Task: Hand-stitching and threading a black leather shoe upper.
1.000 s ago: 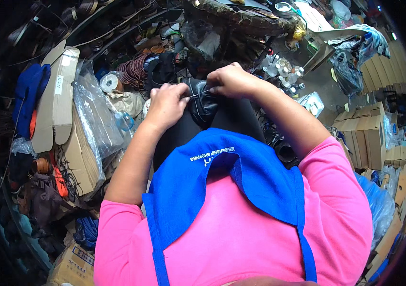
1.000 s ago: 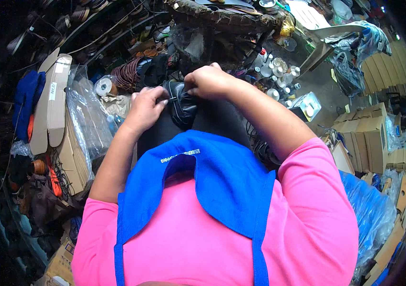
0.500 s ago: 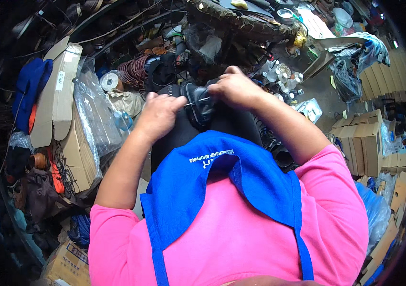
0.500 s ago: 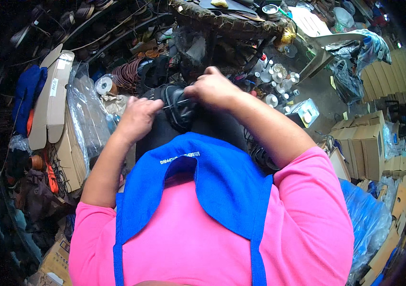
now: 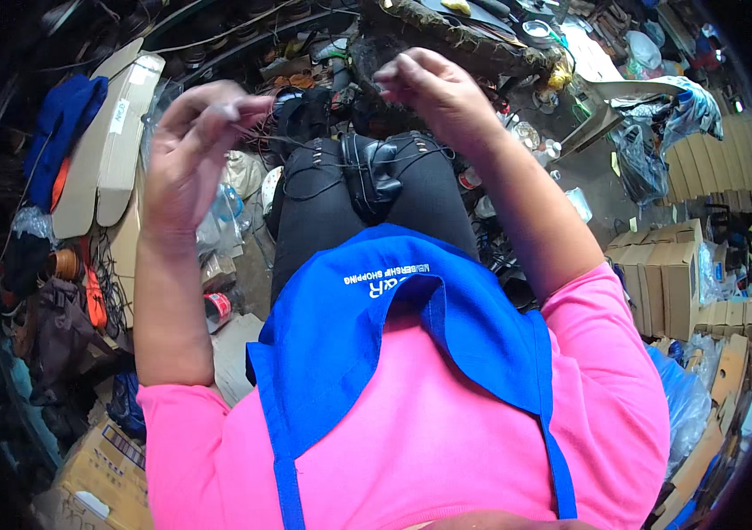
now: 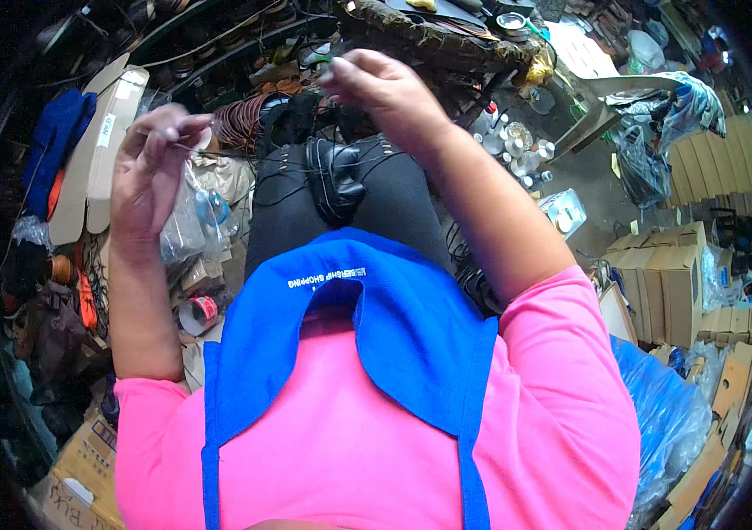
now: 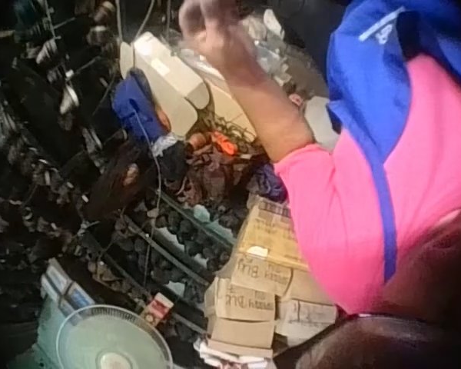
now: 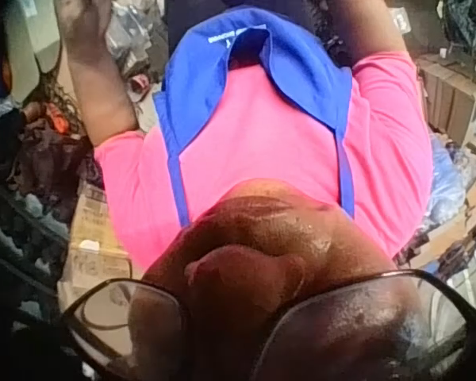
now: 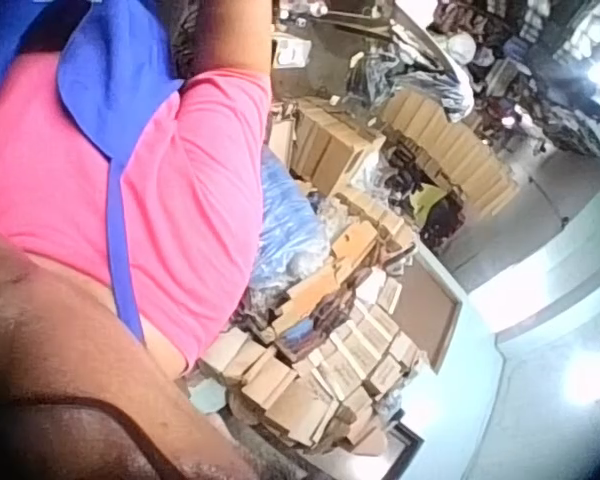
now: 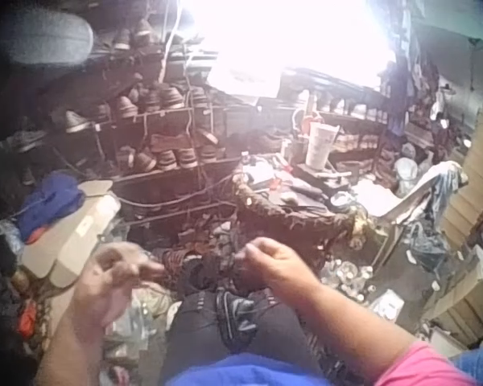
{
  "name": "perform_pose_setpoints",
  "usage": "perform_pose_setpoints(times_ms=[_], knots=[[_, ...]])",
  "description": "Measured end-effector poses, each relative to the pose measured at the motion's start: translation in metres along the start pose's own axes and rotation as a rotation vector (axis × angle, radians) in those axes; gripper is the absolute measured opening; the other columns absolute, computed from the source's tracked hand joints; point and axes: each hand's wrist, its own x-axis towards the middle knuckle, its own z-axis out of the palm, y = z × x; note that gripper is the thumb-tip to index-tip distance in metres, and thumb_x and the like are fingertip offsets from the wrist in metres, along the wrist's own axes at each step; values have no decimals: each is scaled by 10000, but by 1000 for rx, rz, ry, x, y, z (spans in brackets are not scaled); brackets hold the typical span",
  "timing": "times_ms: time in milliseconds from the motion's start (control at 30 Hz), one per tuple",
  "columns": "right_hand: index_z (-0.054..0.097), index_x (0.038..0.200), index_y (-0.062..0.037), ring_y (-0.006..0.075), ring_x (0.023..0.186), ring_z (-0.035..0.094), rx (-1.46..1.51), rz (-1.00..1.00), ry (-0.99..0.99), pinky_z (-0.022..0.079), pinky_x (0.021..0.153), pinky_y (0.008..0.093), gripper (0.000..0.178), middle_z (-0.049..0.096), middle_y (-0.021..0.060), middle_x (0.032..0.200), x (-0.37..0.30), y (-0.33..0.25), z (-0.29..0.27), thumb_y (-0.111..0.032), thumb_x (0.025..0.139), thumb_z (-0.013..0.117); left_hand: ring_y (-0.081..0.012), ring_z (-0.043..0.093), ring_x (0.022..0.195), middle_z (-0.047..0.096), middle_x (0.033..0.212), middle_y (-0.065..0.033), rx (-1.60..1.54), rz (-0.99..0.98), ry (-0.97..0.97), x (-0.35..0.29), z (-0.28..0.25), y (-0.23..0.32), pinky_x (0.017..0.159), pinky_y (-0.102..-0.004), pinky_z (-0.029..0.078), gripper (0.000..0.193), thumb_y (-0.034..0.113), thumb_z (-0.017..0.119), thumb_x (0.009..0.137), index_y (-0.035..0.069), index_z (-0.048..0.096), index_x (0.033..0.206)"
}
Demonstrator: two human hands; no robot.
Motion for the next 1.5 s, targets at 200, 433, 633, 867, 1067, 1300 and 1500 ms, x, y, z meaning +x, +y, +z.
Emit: perform_pose_setpoints(times_ms=[200, 433, 633, 867, 1067, 1300, 1500], knots=[[585, 927, -47, 124, 633, 526, -355, 223, -416, 418, 599, 246, 340, 557, 30, 697, -27, -18, 27, -384, 950, 539, -187, 611, 770, 621, 783, -91, -200, -473, -225, -29, 32, 5, 662, -331, 501, 204, 242, 550, 950, 45, 522, 908], [603, 1215, -144, 223, 789, 670, -1525, 445, -10, 519, 692, 346, 401, 685, 140, 905, -93, -46, -184, -197, 818, 621, -266, 607, 821, 610, 873, -133, 1661, -162, 83, -69, -97, 87, 732, -339, 472, 127, 21, 618, 776, -4, 628, 900], [676, 1120, -170, 273, 902, 666, -1794, 610, 403, 500, 810, 349, 322, 688, 141, 981, -182, -133, -344, -323, 844, 613, -220, 600, 943, 625, 983, -107, 1909, -185, 599, -131, -199, 209, 855, -312, 457, 238, 140, 631, 858, 24, 648, 1066], [642, 1194, -183, 309, 999, 598, -1385, 228, -79, 491, 861, 377, 466, 598, 159, 1014, -81, 0, -86, -348, 767, 727, -256, 615, 1036, 649, 1122, -118, 1263, -66, -27, -42, -10, -29, 909, -329, 469, 422, 25, 698, 744, 85, 644, 1158], [659, 1050, -45, 218, 872, 597, -1178, -97, -175, 482, 783, 339, 353, 603, 89, 947, -66, 60, -31, -281, 798, 731, -226, 634, 969, 665, 1036, -155, 969, -348, -145, -33, 23, -113, 859, -332, 478, 303, 146, 684, 813, 35, 641, 1092], [618, 778, 18, 78, 620, 460, -928, 394, -78, 412, 572, 321, 393, 541, 25, 617, -62, 53, -31, -366, 847, 672, -301, 569, 655, 559, 690, -169, 1125, -325, -125, -31, -4, -118, 628, -378, 449, 334, 295, 638, 861, -7, 582, 728], [600, 731, -62, 30, 558, 399, -652, 492, -21, 331, 509, 244, 328, 455, -70, 589, -68, 66, -60, -349, 875, 671, -179, 574, 778, 614, 825, -98, 793, -379, 9, -37, -28, -136, 728, -314, 458, 210, 208, 614, 897, 7, 638, 839]])
